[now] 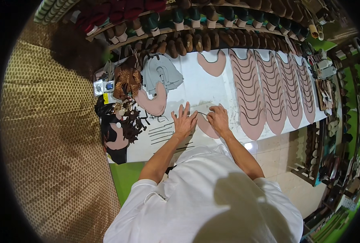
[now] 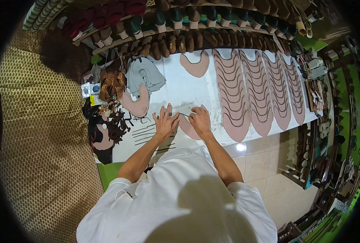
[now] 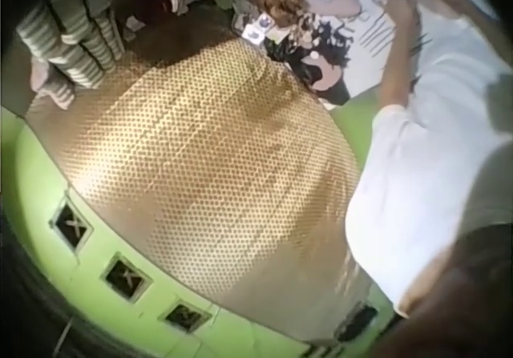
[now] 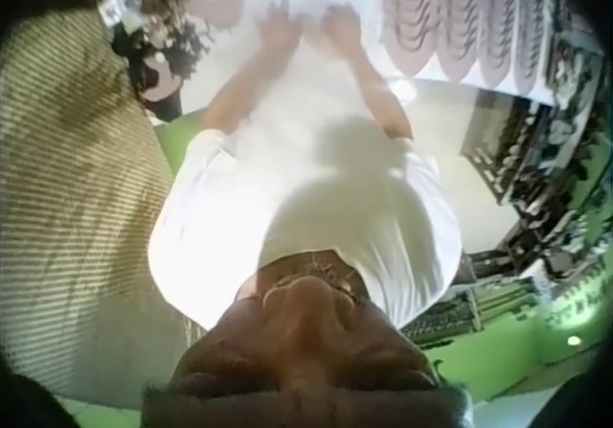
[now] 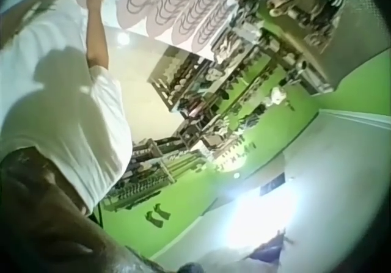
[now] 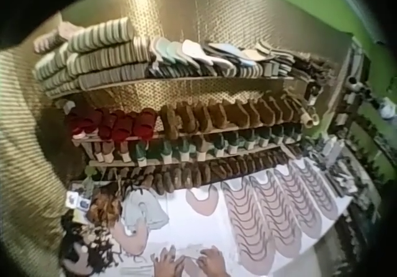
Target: Organizing and matching cut leather shoe upper components on a layout table.
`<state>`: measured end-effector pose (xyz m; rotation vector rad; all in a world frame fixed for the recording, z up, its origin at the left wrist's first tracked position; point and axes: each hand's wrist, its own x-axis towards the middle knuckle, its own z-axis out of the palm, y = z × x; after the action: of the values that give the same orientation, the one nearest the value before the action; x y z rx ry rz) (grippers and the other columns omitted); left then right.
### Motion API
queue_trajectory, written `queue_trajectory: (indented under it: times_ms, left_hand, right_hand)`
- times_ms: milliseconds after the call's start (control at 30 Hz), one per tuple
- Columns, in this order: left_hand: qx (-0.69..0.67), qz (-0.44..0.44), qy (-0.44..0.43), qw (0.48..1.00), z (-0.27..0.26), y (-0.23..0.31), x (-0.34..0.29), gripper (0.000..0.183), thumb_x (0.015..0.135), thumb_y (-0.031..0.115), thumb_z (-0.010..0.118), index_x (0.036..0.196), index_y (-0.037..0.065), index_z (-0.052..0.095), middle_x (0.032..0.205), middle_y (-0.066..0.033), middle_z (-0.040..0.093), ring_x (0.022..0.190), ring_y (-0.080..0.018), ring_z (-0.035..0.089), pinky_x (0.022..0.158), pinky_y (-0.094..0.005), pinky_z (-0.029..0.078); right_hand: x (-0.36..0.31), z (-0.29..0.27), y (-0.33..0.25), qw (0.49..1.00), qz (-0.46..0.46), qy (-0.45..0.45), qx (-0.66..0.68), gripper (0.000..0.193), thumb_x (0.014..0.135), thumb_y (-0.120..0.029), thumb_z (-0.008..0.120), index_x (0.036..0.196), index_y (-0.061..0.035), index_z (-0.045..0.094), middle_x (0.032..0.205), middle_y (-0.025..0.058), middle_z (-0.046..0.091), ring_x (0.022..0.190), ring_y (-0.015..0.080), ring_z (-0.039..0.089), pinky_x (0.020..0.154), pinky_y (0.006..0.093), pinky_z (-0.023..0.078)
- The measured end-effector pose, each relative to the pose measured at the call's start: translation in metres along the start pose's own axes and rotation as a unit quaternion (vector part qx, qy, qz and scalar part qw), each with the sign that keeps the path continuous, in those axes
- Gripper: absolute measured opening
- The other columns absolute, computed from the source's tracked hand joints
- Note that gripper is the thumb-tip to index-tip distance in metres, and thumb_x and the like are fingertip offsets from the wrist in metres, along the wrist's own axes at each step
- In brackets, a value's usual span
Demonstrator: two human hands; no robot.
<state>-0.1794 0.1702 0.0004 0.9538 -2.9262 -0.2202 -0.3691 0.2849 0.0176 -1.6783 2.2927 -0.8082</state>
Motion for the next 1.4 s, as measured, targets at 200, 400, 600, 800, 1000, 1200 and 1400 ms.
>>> queue_trajectory:
  times_ms: [200,400,600,800,1000,1200,1400]
  left_hand:
    - [-0.016,-0.022,-0.012,1.0,0.004,0.0,-0.002,0.039,0.102,0.042,0.061,0.14,0.036,0.064,0.172,-0.0122,0.024,0.151,-0.038,0.027,0.108,-0.0726,0.018]
    - [-0.055,-0.032,-0.017,0.998,0.003,0.001,0.004,0.039,0.098,0.041,0.065,0.136,0.034,0.069,0.171,-0.0142,0.026,0.15,-0.0395,0.028,0.107,-0.0735,0.018]
    - [-0.152,-0.082,-0.041,0.984,0.007,-0.005,0.003,0.045,0.091,0.038,0.07,0.136,0.031,0.071,0.171,-0.0164,0.025,0.15,-0.0428,0.026,0.106,-0.0713,0.02]
    - [-0.17,-0.061,-0.014,0.984,0.005,-0.003,0.003,0.044,0.091,0.033,0.069,0.135,0.033,0.071,0.172,-0.0157,0.023,0.151,-0.043,0.026,0.108,-0.0732,0.018]
    - [-0.108,-0.002,-0.039,0.993,-0.009,0.001,0.005,0.042,0.093,0.03,0.067,0.135,0.035,0.07,0.173,-0.0125,0.022,0.152,-0.0419,0.026,0.11,-0.0775,0.017]
    - [-0.053,0.046,-0.023,0.997,-0.009,-0.003,0.007,0.038,0.098,0.033,0.064,0.136,0.034,0.07,0.174,-0.0121,0.018,0.153,-0.0432,0.022,0.107,-0.0775,0.018]
    - [-0.158,-0.018,-0.038,0.987,-0.01,0.002,0.007,0.036,0.097,0.033,0.064,0.133,0.034,0.071,0.175,-0.0116,0.017,0.155,-0.0426,0.021,0.108,-0.0778,0.016]
  right_hand:
    - [0.007,-0.008,-0.003,0.999,0.018,0.012,0.025,0.011,0.081,-0.017,0.075,0.081,-0.0066,0.078,0.119,0.0077,0.068,0.121,0.0278,0.058,0.105,0.0448,0.039]
    - [-0.003,0.001,-0.004,0.998,0.055,0.023,0.019,0.013,0.079,-0.02,0.076,0.079,-0.007,0.079,0.123,0.0085,0.068,0.126,0.0299,0.056,0.109,0.047,0.036]
    - [-0.002,0.001,-0.009,0.996,0.072,0.01,0.048,0.012,0.08,-0.017,0.078,0.08,-0.0053,0.079,0.12,0.0095,0.068,0.127,0.0322,0.053,0.109,0.0482,0.036]
    - [-0.003,0.003,-0.009,0.997,0.072,0.015,0.039,0.013,0.08,-0.018,0.078,0.08,-0.0054,0.079,0.121,0.0099,0.067,0.129,0.0324,0.051,0.109,0.0486,0.036]
    - [-0.006,0.007,-0.006,0.996,0.075,0.027,0.046,0.012,0.078,-0.018,0.079,0.08,-0.0058,0.08,0.122,0.0103,0.067,0.129,0.0332,0.051,0.111,0.0491,0.034]
    - [-0.01,0.008,-0.012,0.995,0.084,0.03,0.049,0.012,0.077,-0.018,0.079,0.078,-0.0057,0.08,0.122,0.0105,0.068,0.125,0.0323,0.053,0.111,0.0481,0.034]
    - [-0.012,0.007,-0.016,0.995,0.08,0.032,0.041,0.014,0.077,-0.019,0.079,0.079,-0.0053,0.081,0.122,0.0107,0.069,0.124,0.0297,0.055,0.111,0.0478,0.033]
